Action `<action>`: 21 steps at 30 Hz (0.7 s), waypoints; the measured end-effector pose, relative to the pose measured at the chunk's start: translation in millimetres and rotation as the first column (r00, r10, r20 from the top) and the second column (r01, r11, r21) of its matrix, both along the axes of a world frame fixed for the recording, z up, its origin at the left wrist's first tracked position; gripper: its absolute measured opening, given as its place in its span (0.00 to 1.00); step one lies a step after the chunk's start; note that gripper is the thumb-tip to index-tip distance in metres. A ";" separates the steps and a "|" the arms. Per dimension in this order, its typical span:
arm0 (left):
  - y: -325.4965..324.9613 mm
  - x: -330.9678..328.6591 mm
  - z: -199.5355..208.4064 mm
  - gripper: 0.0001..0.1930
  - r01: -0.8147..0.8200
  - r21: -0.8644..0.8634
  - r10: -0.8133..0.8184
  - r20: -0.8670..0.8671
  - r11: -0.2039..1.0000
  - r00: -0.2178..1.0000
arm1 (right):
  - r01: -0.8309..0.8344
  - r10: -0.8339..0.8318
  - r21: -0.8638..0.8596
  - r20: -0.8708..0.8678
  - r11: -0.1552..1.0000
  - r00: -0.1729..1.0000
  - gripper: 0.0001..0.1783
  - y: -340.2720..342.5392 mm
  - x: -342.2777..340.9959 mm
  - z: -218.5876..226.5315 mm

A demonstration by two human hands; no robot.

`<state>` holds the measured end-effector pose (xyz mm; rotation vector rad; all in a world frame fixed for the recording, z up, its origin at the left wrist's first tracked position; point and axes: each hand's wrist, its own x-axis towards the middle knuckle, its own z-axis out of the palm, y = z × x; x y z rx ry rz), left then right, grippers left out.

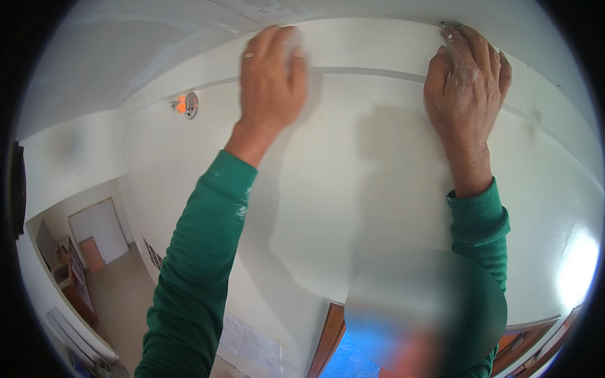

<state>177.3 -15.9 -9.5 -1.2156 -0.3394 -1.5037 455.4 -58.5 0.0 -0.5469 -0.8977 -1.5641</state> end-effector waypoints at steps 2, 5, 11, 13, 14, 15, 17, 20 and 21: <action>0.2 21.1 1.5 0.20 0.020 0.004 -0.020 -0.118 1.000 0.993 | -0.013 0.013 0.020 0.025 1.000 1.000 0.14 3.4 2.3 0.1; 3.6 21.3 9.4 0.19 -0.015 -0.010 0.014 -0.129 1.000 0.992 | -0.064 0.057 0.055 0.112 0.996 0.992 0.13 8.7 7.5 2.6; 19.6 14.9 10.5 0.21 -0.044 0.042 0.045 -0.004 0.998 0.999 | -0.069 0.094 -0.118 0.221 0.991 0.971 0.17 8.8 -29.7 -4.8; 15.5 17.6 8.0 0.20 -0.062 0.029 0.062 0.002 0.998 0.998 | -0.041 0.082 -0.159 0.263 0.986 0.961 0.20 8.2 -55.3 -7.1; 12.7 18.5 7.2 0.20 -0.063 0.020 0.063 0.006 0.998 0.998 | -0.051 0.090 -0.139 0.292 0.989 0.952 0.20 8.5 -63.6 -5.6; 10.2 19.1 6.5 0.20 -0.070 0.010 0.070 0.015 0.997 0.997 | -0.057 0.096 -0.127 0.325 0.990 0.941 0.20 9.0 -67.3 -4.0; 7.3 18.0 7.0 0.20 -0.078 0.010 0.078 0.001 0.997 0.997 | -0.090 0.128 -0.131 0.318 0.987 0.939 0.14 7.5 -51.3 1.6; 11.1 16.9 8.6 0.21 -0.096 0.010 0.096 0.002 0.995 0.995 | -0.102 0.116 -0.059 0.340 0.993 0.933 0.08 -1.9 18.2 7.8; 13.1 16.4 9.0 0.22 -0.110 0.013 0.110 0.006 0.994 0.994 | -0.054 0.055 -0.012 0.309 0.998 0.949 0.08 -6.4 46.2 8.9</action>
